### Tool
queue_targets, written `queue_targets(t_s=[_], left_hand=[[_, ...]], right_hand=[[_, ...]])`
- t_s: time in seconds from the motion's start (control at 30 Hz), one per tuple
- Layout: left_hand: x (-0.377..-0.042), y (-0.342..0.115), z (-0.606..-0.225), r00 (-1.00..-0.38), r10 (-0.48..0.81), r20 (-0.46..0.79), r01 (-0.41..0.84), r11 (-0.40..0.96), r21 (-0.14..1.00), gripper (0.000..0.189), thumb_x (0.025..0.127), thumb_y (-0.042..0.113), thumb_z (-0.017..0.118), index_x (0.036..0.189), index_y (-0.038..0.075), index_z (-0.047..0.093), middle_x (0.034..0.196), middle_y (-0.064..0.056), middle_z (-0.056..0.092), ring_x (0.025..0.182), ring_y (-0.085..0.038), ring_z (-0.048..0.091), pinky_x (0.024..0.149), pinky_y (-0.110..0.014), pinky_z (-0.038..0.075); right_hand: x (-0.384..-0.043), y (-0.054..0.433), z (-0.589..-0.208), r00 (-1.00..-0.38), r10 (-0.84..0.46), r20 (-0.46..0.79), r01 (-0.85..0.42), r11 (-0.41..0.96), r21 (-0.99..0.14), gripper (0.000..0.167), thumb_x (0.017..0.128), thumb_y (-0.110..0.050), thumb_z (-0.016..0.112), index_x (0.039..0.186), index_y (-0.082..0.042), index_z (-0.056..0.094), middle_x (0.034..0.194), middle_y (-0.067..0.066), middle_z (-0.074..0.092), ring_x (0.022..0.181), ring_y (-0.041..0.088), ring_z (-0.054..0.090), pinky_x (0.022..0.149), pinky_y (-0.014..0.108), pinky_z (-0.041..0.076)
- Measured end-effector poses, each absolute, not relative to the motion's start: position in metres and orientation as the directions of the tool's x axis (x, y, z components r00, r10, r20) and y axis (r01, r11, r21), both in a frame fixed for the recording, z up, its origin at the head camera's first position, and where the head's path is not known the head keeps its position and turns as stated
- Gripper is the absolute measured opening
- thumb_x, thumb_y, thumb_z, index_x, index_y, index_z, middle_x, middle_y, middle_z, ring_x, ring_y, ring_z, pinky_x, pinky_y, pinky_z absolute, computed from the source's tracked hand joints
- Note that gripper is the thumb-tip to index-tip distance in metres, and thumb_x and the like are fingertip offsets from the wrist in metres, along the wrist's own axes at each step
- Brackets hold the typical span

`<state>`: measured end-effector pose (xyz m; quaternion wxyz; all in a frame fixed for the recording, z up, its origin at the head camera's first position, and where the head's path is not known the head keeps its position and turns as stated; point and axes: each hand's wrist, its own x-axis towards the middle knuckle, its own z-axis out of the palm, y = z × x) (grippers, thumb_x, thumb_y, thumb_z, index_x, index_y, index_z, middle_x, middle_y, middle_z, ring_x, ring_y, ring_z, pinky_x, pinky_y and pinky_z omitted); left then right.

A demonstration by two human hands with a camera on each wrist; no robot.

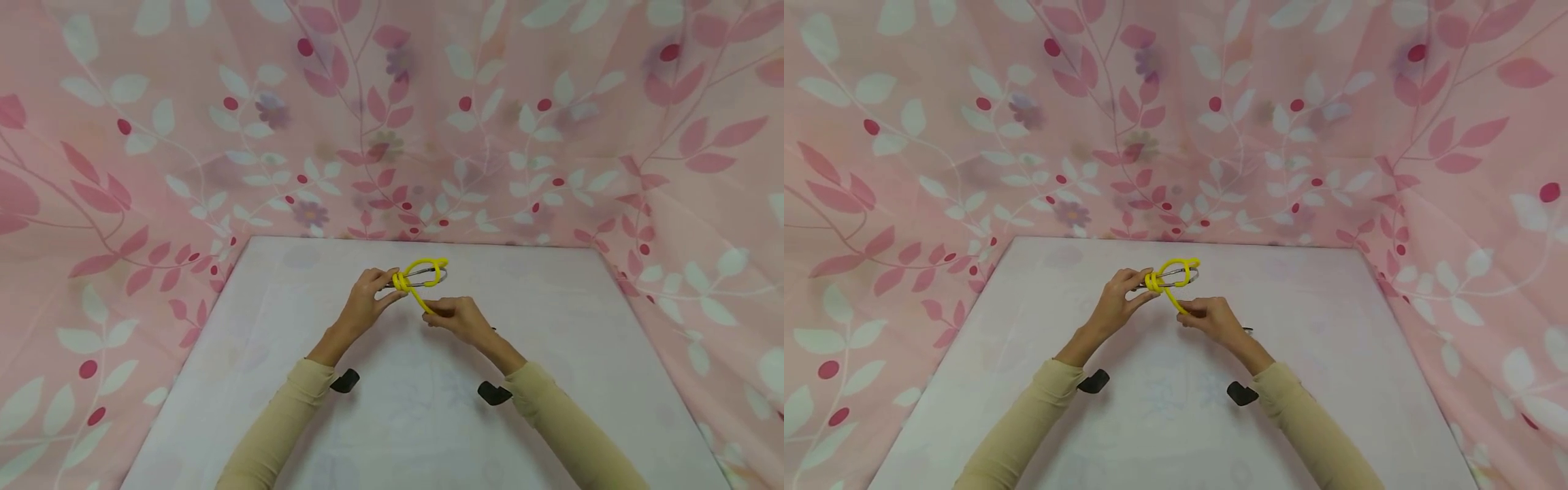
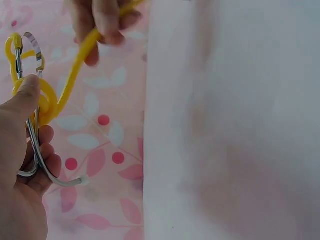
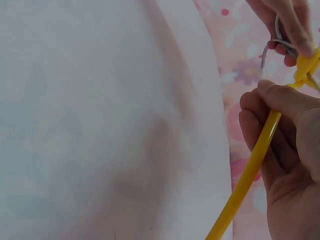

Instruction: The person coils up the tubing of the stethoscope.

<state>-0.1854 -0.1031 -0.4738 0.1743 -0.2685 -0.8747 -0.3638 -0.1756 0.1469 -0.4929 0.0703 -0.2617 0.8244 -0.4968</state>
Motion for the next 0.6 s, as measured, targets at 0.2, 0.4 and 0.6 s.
queue_targets(t_s=[0.2, 0.4, 0.6], left_hand=[[-0.193, -0.109, -0.482, -0.817, 0.32, 0.48, 0.563, 0.626, 0.54, 0.056, 0.083, 0.03, 0.075, 0.134, 0.01, 0.061, 0.103, -0.005, 0.062, 0.103, -0.02, 0.055, 0.084, -0.034, 0.051], [-0.197, -0.112, -0.488, -0.844, 0.327, 0.425, 0.524, 0.67, 0.527, 0.057, 0.084, 0.032, 0.075, 0.134, 0.01, 0.061, 0.102, -0.006, 0.061, 0.099, -0.02, 0.053, 0.083, -0.033, 0.05], [-0.195, -0.113, -0.494, -0.831, 0.354, 0.43, 0.541, 0.695, 0.474, 0.055, 0.083, 0.032, 0.076, 0.131, 0.008, 0.063, 0.1, -0.006, 0.062, 0.09, -0.02, 0.051, 0.077, -0.032, 0.047]], right_hand=[[-0.157, 0.152, -0.487, -0.862, -0.504, 0.06, -0.322, 0.451, -0.832, 0.038, 0.085, -0.013, 0.077, 0.122, -0.007, 0.07, 0.094, 0.002, 0.076, 0.078, 0.007, 0.07, 0.069, 0.02, 0.057], [-0.145, 0.153, -0.48, -0.847, -0.528, 0.068, -0.353, 0.462, -0.813, 0.036, 0.083, -0.013, 0.079, 0.116, -0.003, 0.072, 0.091, 0.002, 0.077, 0.078, 0.007, 0.07, 0.069, 0.019, 0.057], [-0.136, 0.152, -0.463, -0.788, -0.591, 0.173, -0.488, 0.428, -0.761, 0.029, 0.083, -0.013, 0.078, 0.11, -0.003, 0.074, 0.089, 0.001, 0.076, 0.076, 0.005, 0.069, 0.071, 0.02, 0.057]])
